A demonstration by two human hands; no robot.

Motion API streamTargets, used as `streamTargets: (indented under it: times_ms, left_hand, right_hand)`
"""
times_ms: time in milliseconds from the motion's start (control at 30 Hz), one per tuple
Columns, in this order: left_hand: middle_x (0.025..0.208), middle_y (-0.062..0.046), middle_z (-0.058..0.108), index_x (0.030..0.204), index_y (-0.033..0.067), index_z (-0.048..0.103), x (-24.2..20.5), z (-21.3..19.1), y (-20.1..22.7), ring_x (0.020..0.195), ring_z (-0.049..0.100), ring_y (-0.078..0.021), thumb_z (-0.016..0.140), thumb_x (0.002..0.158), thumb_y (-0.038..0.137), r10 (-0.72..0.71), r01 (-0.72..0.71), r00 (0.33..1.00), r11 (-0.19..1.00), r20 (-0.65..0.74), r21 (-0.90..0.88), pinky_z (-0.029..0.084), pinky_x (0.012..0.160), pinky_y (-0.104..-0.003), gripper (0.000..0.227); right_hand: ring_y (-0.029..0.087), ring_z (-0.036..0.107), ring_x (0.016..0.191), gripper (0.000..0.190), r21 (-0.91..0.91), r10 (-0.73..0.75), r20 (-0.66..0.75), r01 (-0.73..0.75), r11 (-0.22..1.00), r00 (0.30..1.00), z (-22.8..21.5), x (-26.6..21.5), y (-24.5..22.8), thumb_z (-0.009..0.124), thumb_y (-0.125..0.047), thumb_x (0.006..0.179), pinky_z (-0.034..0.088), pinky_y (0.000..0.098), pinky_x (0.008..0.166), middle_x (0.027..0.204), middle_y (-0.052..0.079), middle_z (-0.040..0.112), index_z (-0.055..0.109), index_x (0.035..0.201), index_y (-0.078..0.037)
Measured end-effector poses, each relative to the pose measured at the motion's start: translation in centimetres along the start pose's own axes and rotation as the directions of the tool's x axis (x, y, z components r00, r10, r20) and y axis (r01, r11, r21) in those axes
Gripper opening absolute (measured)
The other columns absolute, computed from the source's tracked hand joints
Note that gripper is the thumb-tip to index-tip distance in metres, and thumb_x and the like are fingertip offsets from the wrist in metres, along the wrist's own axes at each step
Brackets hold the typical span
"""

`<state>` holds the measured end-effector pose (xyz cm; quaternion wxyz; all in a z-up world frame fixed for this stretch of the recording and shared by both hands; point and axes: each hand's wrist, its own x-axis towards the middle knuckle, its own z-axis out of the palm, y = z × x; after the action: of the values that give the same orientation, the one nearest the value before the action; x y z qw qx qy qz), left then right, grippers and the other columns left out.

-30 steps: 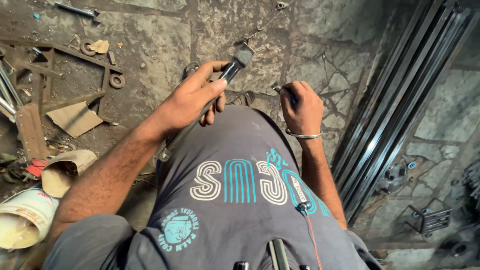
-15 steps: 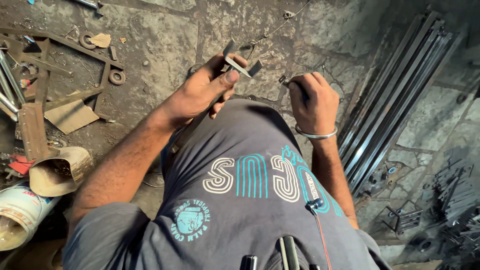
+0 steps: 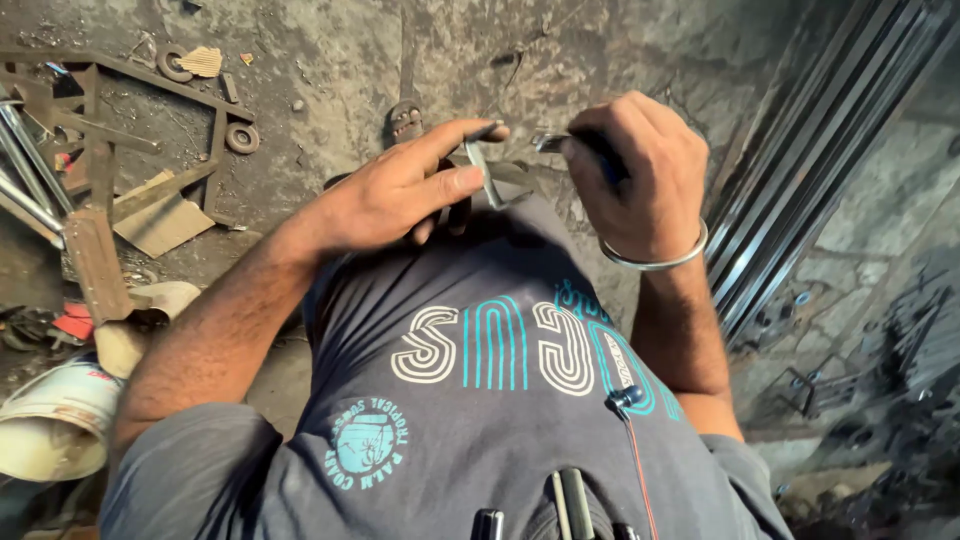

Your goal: The person picks up several metal rods, then uses a tape measure and a marker to measure and mark a metal rod on a workbench. The person measures the rod multiple times and makes marks at specific points.

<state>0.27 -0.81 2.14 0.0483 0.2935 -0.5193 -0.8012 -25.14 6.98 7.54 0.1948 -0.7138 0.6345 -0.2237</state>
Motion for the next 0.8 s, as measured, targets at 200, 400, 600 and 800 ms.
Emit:
streamTargets:
  times_ms: [200, 400, 600, 800]
  left_hand:
    - [0.096, -0.009, 0.073, 0.148, 0.0142, 0.048, 0.0, 0.4, -0.1, 0.084, 0.071, -0.0282, 0.06, 0.102, 0.034, 0.162, -0.111, 0.982, 0.915, -0.101, 0.388, 0.055, 0.071, -0.041, 0.052]
    - [0.103, -0.016, 0.075, 0.146, 0.0128, 0.048, 0.5, 0.6, -0.5, 0.097, 0.073, -0.0391, 0.059, 0.097, 0.022, 0.209, -0.126, 0.97, 0.868, -0.124, 0.481, 0.054, 0.081, -0.049, 0.051]
    - [0.1, -0.018, 0.075, 0.144, 0.0124, 0.05, 1.0, 0.5, -0.3, 0.094, 0.072, -0.0394, 0.06, 0.097, 0.021, 0.188, -0.123, 0.978, 0.867, -0.088, 0.483, 0.055, 0.079, -0.05, 0.049]
    - [0.089, -0.018, 0.074, 0.144, 0.0146, 0.051, 0.9, 0.0, 0.8, 0.085, 0.073, -0.038, 0.06, 0.095, 0.024, 0.1, -0.05, 0.993, 0.856, -0.07, 0.515, 0.055, 0.075, -0.049, 0.05]
  right_hand:
    - [0.033, 0.064, 0.089, 0.015, 0.035, -0.042, 0.116, 0.039, 0.999, 0.992, 0.5, 0.6, -0.9, 0.077, -0.011, 0.095, 0.05, 0.0409, 0.079, 0.096, 0.011, 0.065, 0.067, 0.105, -0.006]
    - [0.032, 0.064, 0.089, 0.021, 0.029, -0.012, 0.131, 0.009, 1.0, 0.991, 1.9, 0.1, -1.4, 0.079, -0.014, 0.094, 0.048, 0.0412, 0.079, 0.096, 0.01, 0.065, 0.064, 0.107, -0.006]
    - [0.03, 0.064, 0.089, 0.028, -0.041, 0.002, 0.112, 0.003, 0.999, 0.994, 2.6, -0.2, -1.3, 0.08, -0.016, 0.093, 0.048, 0.0413, 0.081, 0.097, 0.008, 0.066, 0.06, 0.111, -0.008]
    - [0.03, 0.065, 0.089, 0.03, -0.051, 0.018, 0.132, -0.011, 0.999, 0.991, 2.3, 0.0, -1.6, 0.08, -0.017, 0.094, 0.048, 0.0414, 0.082, 0.097, 0.007, 0.066, 0.059, 0.113, -0.008]
